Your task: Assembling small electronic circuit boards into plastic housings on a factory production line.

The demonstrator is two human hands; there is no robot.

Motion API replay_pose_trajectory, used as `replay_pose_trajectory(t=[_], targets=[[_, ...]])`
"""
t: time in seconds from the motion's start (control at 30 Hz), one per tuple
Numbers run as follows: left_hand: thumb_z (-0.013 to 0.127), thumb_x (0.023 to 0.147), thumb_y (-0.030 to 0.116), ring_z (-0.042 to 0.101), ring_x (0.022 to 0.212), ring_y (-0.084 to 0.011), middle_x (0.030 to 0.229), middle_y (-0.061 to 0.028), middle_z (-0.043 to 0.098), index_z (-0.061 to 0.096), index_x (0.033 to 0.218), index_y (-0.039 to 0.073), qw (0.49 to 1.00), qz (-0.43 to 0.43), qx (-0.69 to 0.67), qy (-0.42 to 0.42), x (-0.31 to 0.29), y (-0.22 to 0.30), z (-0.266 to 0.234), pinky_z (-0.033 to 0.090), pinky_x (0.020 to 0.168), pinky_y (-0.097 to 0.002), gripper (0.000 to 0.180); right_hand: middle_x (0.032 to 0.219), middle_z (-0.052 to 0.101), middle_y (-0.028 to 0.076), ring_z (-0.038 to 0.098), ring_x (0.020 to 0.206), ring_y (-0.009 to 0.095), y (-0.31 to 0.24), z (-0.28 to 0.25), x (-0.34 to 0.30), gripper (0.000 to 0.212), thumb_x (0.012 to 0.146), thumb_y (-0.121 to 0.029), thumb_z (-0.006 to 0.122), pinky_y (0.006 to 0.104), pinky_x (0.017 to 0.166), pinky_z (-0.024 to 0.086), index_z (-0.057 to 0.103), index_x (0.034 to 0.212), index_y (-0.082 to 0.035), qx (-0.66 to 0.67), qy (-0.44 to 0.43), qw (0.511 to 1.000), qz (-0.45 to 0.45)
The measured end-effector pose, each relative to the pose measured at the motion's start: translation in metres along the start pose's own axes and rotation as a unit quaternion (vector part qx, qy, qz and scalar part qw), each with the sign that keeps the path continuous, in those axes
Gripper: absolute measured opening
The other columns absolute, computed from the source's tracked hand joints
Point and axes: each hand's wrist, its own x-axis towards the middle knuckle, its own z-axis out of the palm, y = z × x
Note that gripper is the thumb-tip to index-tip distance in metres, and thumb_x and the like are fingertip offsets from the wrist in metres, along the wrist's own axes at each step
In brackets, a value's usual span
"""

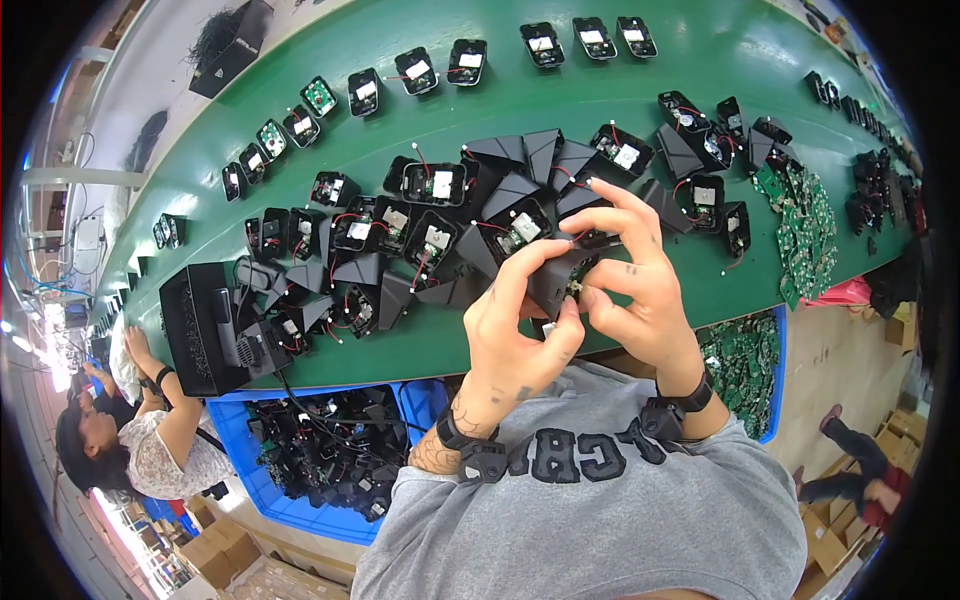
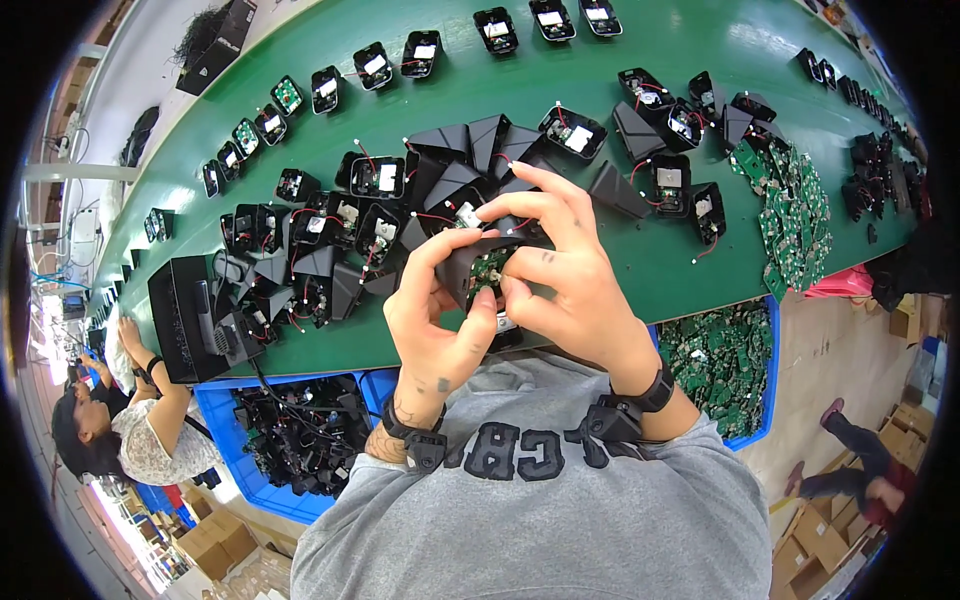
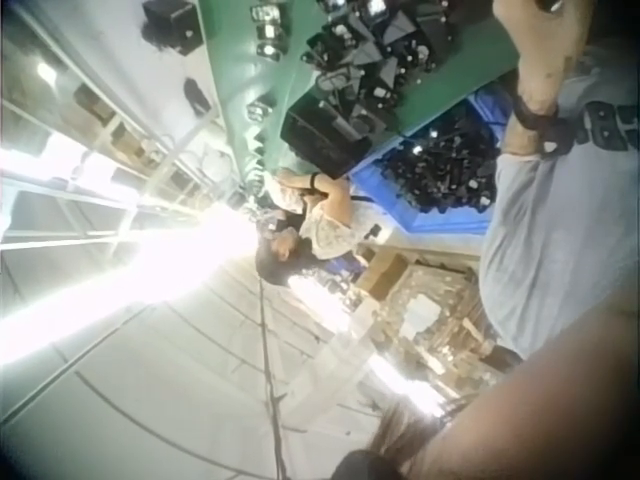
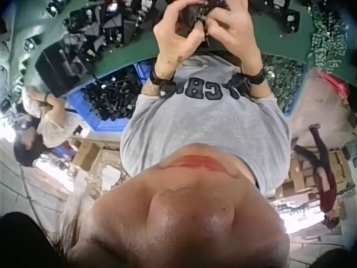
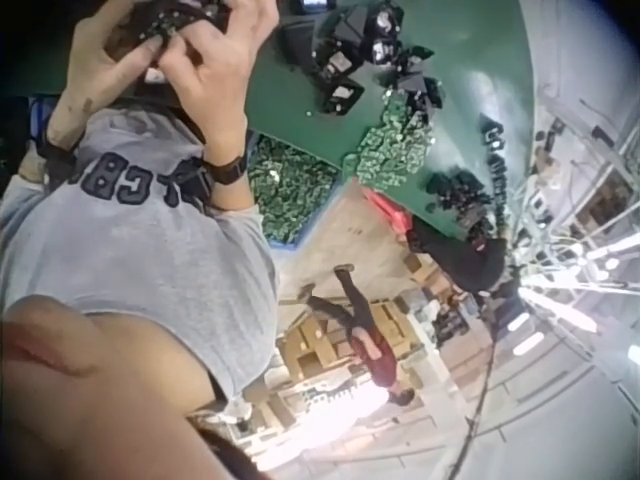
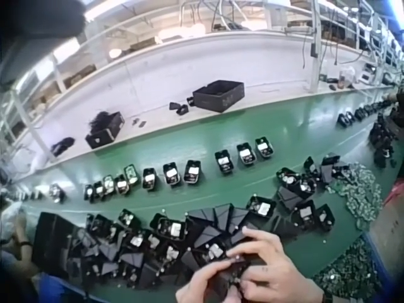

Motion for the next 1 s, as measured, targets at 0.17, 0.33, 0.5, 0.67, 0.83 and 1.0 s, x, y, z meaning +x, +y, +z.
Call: replay_pose_trajectory(t=[0.17, 0.33, 0.5, 0.67, 0.83, 1.0], targets=[[0.06, 0.076, -0.004, 0.064, 0.097, -0.0174, 0.113, -0.0153, 0.062, 0.05, 0.122, -0.003, 0.999, -0.017, 0.001, -0.043, -0.005, 0.009, -0.004, 0.054, 0.082, -0.0292, 0.047, 0.116, 0.059, 0.012, 0.038, 0.13, 0.042, -0.006, -0.004, -0.004, 0.008, 0.065, -0.012, 0.059, 0.051, 0.104, 0.031, 0.054, 0.061, -0.006, 0.004, -0.005, 1.0, 0.0], [0.061, 0.076, -0.003, 0.064, 0.095, -0.0164, 0.112, -0.0147, 0.063, 0.051, 0.121, -0.003, 0.999, -0.015, 0.001, -0.031, -0.006, 0.008, 0.0, 0.055, 0.08, -0.0283, 0.046, 0.117, 0.058, 0.012, 0.037, 0.13, 0.041, -0.008, -0.005, -0.006, 0.006, 0.066, -0.008, 0.059, 0.0504, 0.103, 0.032, 0.056, 0.065, -0.003, -0.018, -0.021, 1.0, -0.009], [0.063, 0.076, -0.003, 0.065, 0.087, -0.0127, 0.111, -0.0125, 0.063, 0.054, 0.118, -0.004, 0.999, 0.038, 0.037, -0.004, -0.009, 0.012, 0.006, 0.056, 0.069, -0.0261, 0.043, 0.12, 0.056, 0.011, 0.034, 0.133, 0.039, -0.025, -0.01, -0.007, 0.005, 0.068, -0.004, 0.061, 0.0504, 0.105, 0.031, 0.057, 0.068, -0.001, -0.061, -0.032, 0.997, 0.018], [0.071, 0.074, 0.005, 0.067, 0.094, -0.0303, 0.117, -0.0182, 0.062, 0.056, 0.119, 0.001, 0.978, 0.103, 0.178, -0.03, -0.016, 0.007, 0.016, 0.055, 0.074, -0.0326, 0.048, 0.118, 0.058, 0.009, 0.042, 0.125, 0.038, -0.014, -0.014, -0.022, 0.008, 0.068, -0.005, 0.065, 0.0475, 0.103, 0.036, 0.061, 0.075, -0.002, -0.125, -0.01, 0.992, -0.022], [0.065, 0.081, 0.001, 0.065, 0.076, -0.0146, 0.097, -0.01, 0.063, 0.053, 0.116, -0.002, 0.999, -0.033, -0.033, -0.023, -0.013, 0.007, 0.004, 0.056, 0.066, -0.0262, 0.037, 0.111, 0.064, 0.004, 0.059, 0.105, 0.027, -0.016, -0.008, -0.036, 0.015, 0.075, -0.016, 0.071, 0.0403, 0.09, 0.047, 0.067, 0.087, -0.007, -0.114, 0.056, 0.991, -0.047], [0.05, 0.081, 0.006, 0.066, 0.068, -0.0219, 0.095, -0.0141, 0.062, 0.054, 0.113, -0.006, 0.956, -0.156, -0.191, -0.158, 0.0, 0.018, -0.01, 0.059, 0.054, -0.0311, 0.034, 0.102, 0.065, 0.002, 0.062, 0.092, 0.024, -0.029, -0.04, -0.056, 0.023, 0.081, -0.013, 0.067, 0.0375, 0.083, 0.05, 0.066, 0.104, -0.01, -0.089, 0.054, 0.983, -0.148]])
